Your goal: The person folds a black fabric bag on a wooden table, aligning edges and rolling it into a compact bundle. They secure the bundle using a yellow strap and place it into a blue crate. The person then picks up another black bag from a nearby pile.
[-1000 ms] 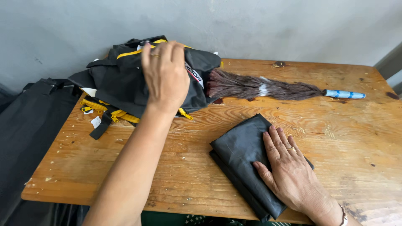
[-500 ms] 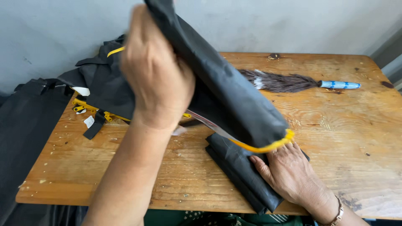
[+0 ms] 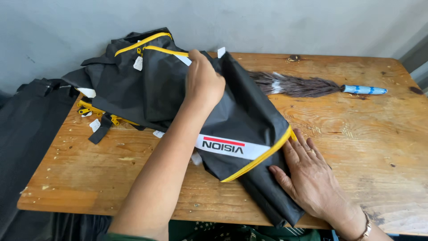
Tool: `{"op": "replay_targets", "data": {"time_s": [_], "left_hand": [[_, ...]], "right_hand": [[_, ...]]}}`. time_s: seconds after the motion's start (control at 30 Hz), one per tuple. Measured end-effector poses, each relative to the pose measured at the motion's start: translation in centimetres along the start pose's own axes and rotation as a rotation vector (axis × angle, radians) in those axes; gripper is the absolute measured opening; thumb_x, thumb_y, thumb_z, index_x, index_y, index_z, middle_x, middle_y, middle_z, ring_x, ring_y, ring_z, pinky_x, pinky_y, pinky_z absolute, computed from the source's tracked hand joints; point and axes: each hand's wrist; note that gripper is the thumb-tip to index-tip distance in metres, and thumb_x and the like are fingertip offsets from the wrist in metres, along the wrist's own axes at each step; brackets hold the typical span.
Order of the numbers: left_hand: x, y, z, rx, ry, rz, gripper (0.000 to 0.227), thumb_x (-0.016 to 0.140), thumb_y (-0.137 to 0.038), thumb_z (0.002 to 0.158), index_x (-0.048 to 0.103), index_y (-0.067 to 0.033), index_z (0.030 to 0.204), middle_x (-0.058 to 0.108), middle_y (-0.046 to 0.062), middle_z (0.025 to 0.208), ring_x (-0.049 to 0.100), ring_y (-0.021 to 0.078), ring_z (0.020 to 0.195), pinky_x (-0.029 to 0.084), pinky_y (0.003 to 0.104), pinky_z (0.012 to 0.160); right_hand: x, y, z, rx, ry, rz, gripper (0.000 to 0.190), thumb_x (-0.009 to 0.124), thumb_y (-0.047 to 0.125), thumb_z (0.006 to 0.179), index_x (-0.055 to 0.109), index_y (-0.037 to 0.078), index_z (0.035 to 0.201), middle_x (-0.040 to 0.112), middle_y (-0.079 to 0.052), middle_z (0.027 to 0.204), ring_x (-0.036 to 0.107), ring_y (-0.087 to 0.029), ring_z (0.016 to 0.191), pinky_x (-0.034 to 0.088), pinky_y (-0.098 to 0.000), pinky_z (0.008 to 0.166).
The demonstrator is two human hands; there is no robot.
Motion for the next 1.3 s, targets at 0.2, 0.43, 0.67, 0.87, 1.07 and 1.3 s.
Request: {"op": "replay_targets", "data": {"time_s": [0.2,0.43,0.67,0.87,1.07,1.3], "left_hand": [[1.1,1.1,-3.6,0.510,-0.303,0.487,0.021,0.060,-0.002,0.081,0.060,-0.0042,0.102,0.050,0.018,0.109,0.056,0.0436,0.096,0.052,0.054,0.079],[0.3,-2.3,-13.5,0.570,0.351,0.341,0.069,0.054,-0.073,0.089,0.068,-0.0054,0.092,0.066,0.022,0.094,0.065,0.0470,0.085,0.049,0.059,0.076],[1.9,1.3,-15.1,0.581,0.299,0.433,0.033,0.080,-0.035,0.087,0.062,-0.0088,0.095,0.066,0.016,0.091,0.068,0.0362,0.076,0.055,0.048,0.070],[2.9,2.1,-16.8,0.630,0.119,0.502,0.014,0.064,-0.015,0.094,0.059,-0.0074,0.105,0.064,0.012,0.085,0.066,0.0317,0.071,0.055,0.044,0.060],[5.0,3.3,-17.9,0.676,-0.205,0.593,0.017,0.056,-0.006,0.099,0.054,-0.0042,0.116,0.055,0.007,0.084,0.056,0.0246,0.065,0.048,0.038,0.056],[3.6,2.2,-17.8,0.775,-0.430,0.536,0.011,0.058,0.005,0.094,0.060,-0.0056,0.097,0.057,0.015,0.113,0.054,0.0287,0.083,0.048,0.041,0.074]], "right_hand": [[0.3,-0.8,-0.8,0.007,-0.016,-0.059,0.080,0.048,0.051,0.097,0.031,0.000,0.157,0.030,-0.020,0.167,0.026,-0.035,0.155,0.024,-0.0471,0.123],[-0.3,-1.5,-0.2,0.004,-0.028,0.048,0.082,0.058,0.051,0.091,0.037,0.004,0.156,0.033,-0.016,0.167,0.027,-0.033,0.155,0.020,-0.0495,0.125],[-3.2,-2.6,1.4,0.277,0.258,0.437,0.105,0.071,0.055,0.081,0.021,0.009,0.161,0.025,-0.018,0.167,0.024,-0.029,0.155,0.022,-0.0408,0.121],[-4.6,-3.0,5.1,0.644,0.438,0.512,0.106,0.067,0.055,0.077,0.018,0.022,0.164,0.048,-0.005,0.157,0.050,-0.022,0.141,0.036,-0.0357,0.114],[-5.8,-2.5,7.2,0.872,0.430,0.790,0.091,0.089,0.025,0.056,0.055,0.009,0.138,0.064,-0.014,0.128,0.059,-0.023,0.117,0.045,-0.0349,0.097],[-6.1,-2.3,6.9,0.836,0.469,0.535,0.078,0.093,0.036,0.055,0.067,0.015,0.125,0.075,-0.005,0.107,0.067,-0.018,0.096,0.051,-0.0340,0.083]]}}
Point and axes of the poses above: each hand's wrist, its own z-axis towards the middle knuckle, its own x-axis out of the palm, y = z × x
